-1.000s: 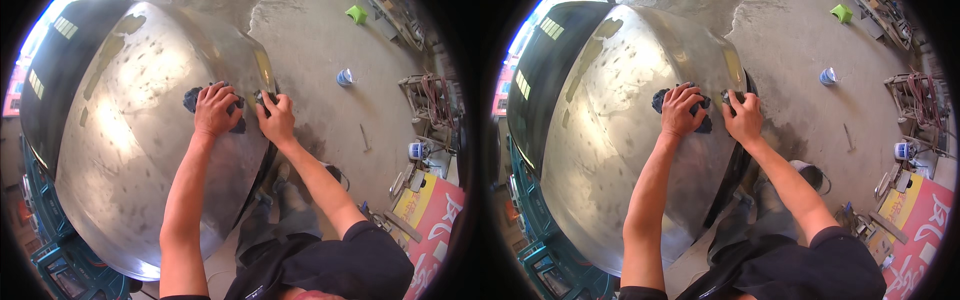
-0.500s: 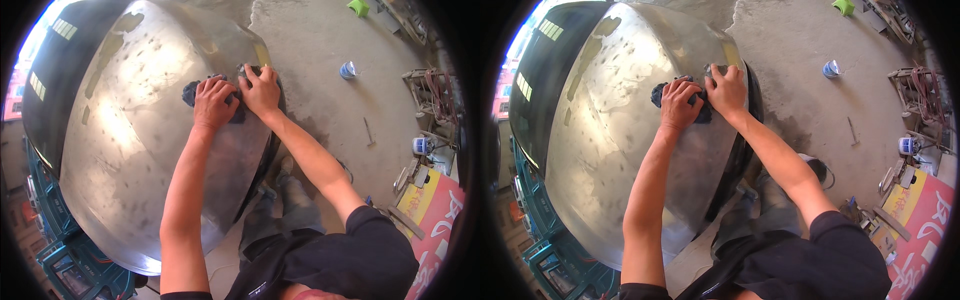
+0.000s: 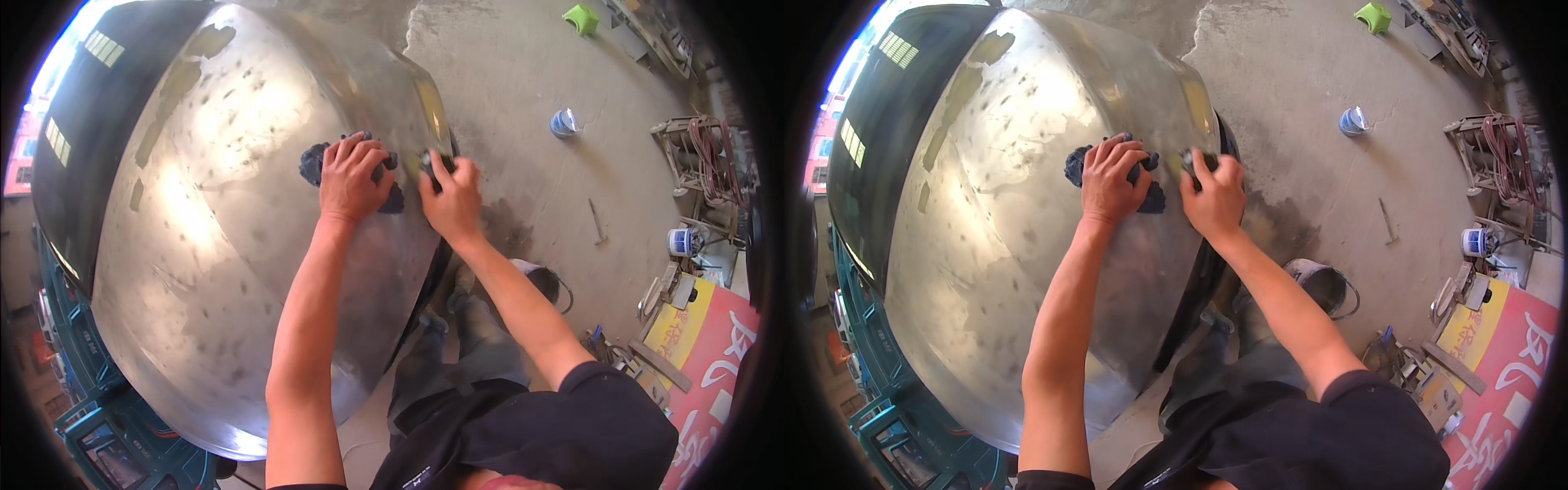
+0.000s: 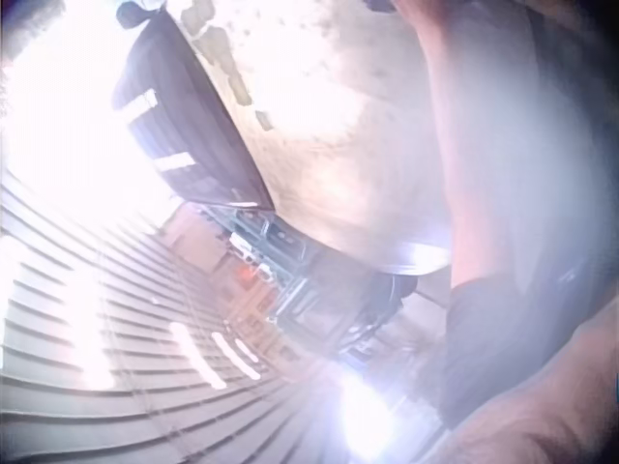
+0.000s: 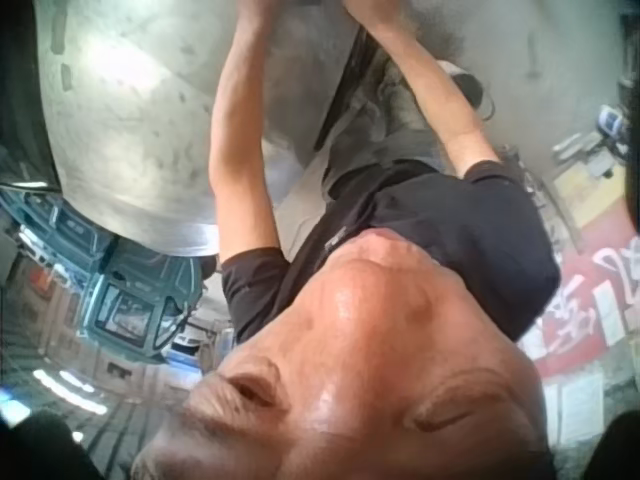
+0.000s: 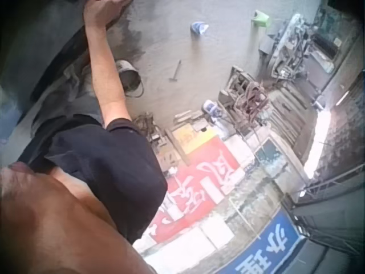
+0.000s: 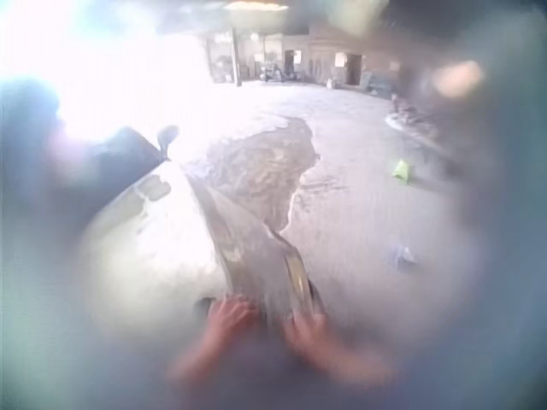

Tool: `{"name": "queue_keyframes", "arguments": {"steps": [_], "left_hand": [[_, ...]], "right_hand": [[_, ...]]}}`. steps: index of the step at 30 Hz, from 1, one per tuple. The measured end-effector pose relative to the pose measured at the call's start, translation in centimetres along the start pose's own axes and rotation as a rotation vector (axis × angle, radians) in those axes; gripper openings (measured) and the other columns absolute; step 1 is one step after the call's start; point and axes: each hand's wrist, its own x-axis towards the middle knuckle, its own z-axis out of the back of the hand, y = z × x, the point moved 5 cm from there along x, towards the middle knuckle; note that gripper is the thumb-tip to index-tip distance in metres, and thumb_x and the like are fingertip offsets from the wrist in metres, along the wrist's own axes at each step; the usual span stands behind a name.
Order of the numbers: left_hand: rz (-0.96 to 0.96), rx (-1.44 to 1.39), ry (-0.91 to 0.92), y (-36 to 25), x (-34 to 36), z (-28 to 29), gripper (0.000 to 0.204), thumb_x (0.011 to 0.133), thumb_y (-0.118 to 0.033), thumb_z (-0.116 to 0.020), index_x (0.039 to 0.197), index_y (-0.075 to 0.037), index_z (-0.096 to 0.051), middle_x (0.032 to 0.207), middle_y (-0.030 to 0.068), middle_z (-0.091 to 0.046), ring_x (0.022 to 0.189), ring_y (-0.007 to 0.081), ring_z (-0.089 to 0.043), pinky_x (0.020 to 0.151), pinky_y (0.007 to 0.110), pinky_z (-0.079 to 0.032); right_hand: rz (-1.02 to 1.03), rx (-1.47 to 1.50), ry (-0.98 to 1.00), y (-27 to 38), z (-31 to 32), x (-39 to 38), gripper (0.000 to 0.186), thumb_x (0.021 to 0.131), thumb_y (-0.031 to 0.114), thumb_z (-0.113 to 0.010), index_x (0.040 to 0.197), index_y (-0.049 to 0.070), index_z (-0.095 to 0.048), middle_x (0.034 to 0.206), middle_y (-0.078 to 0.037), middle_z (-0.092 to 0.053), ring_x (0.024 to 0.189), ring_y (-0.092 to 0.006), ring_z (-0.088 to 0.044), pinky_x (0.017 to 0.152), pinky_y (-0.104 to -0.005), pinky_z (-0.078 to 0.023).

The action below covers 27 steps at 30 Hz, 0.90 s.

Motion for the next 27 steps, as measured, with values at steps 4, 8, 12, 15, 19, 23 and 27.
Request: {"name": "queue_keyframes", "arguments": {"steps": [4, 8, 12, 15, 19, 23, 27], "left_hand": [[0.010, 0.004, -0.034, -0.2, 0.5, -0.9, 0.024, 0.086, -0.016, -0.078, 0.110, -0.015, -0.077, 0.128, 0.0016, -0.078, 0.136, 0.0319, -0.067, 0.114, 0.050, -0.049], [0.026, 0.026, -0.041, 0.9, -0.2, 0.0, 0.024, 0.085, -0.016, -0.078, 0.109, -0.014, -0.078, 0.128, 0.0020, -0.078, 0.137, 0.0330, -0.067, 0.114, 0.051, -0.049], [0.024, 0.020, -0.035, 0.0, 0.0, -0.6, 0.023, 0.085, -0.015, -0.078, 0.108, -0.015, -0.078, 0.127, 0.0011, -0.079, 0.136, 0.0326, -0.068, 0.113, 0.050, -0.049], [0.018, 0.019, -0.036, -0.2, 0.2, -0.9, 0.023, 0.083, -0.017, -0.079, 0.107, -0.016, -0.078, 0.126, 0.0003, -0.079, 0.135, 0.0314, -0.068, 0.113, 0.049, -0.050], [0.030, 0.040, -0.040, 1.2, -0.4, -0.3, 0.025, 0.081, -0.021, -0.081, 0.106, -0.017, -0.077, 0.127, 0.0003, -0.078, 0.135, 0.0307, -0.068, 0.114, 0.050, -0.049], [0.023, 0.018, -0.026, -0.3, 0.8, -1.0, 0.024, 0.082, -0.019, -0.080, 0.106, -0.017, -0.078, 0.125, 0.0004, -0.079, 0.134, 0.0317, -0.069, 0.112, 0.050, -0.050], [0.029, 0.046, -0.016, 0.3, 0.0, -0.1, 0.021, 0.085, -0.018, -0.078, 0.106, -0.017, -0.080, 0.126, 0.0002, -0.080, 0.134, 0.0319, -0.069, 0.111, 0.048, -0.051]], "right_hand": [[-0.010, -0.004, -0.012, 2.5, -3.7, 6.8, 0.042, 0.094, 0.032, -0.084, 0.133, 0.016, -0.082, 0.117, -0.019, -0.062, 0.115, -0.0435, -0.063, 0.088, -0.0509, -0.061], [0.038, -0.014, -0.034, -0.3, -0.3, 0.1, 0.045, 0.094, 0.032, -0.085, 0.136, 0.015, -0.081, 0.120, -0.019, -0.063, 0.117, -0.0435, -0.063, 0.089, -0.0506, -0.061], [-0.025, -0.025, -0.028, -0.6, -1.6, 2.4, 0.048, 0.094, 0.031, -0.085, 0.139, 0.016, -0.080, 0.122, -0.020, -0.061, 0.117, -0.0445, -0.063, 0.090, -0.0520, -0.061], [-0.058, 0.010, 0.016, -0.1, -2.2, 5.8, 0.048, 0.093, 0.031, -0.085, 0.139, 0.017, -0.080, 0.121, -0.020, -0.060, 0.116, -0.0447, -0.063, 0.090, -0.0520, -0.061], [0.008, 0.095, 0.197, 1.5, 1.6, -1.8, 0.043, 0.097, 0.032, -0.082, 0.137, 0.015, -0.082, 0.128, -0.025, -0.062, 0.121, -0.0451, -0.064, 0.095, -0.0515, -0.061], [-0.021, 0.070, 0.128, -2.0, -1.2, 7.1, 0.042, 0.096, 0.031, -0.083, 0.136, 0.016, -0.083, 0.128, -0.023, -0.062, 0.119, -0.0436, -0.065, 0.095, -0.0506, -0.061], [0.047, 0.110, 0.199, -0.5, -0.2, 2.7, 0.042, 0.095, 0.030, -0.084, 0.135, 0.019, -0.083, 0.128, -0.022, -0.062, 0.120, -0.0421, -0.064, 0.095, -0.0499, -0.062]]}}
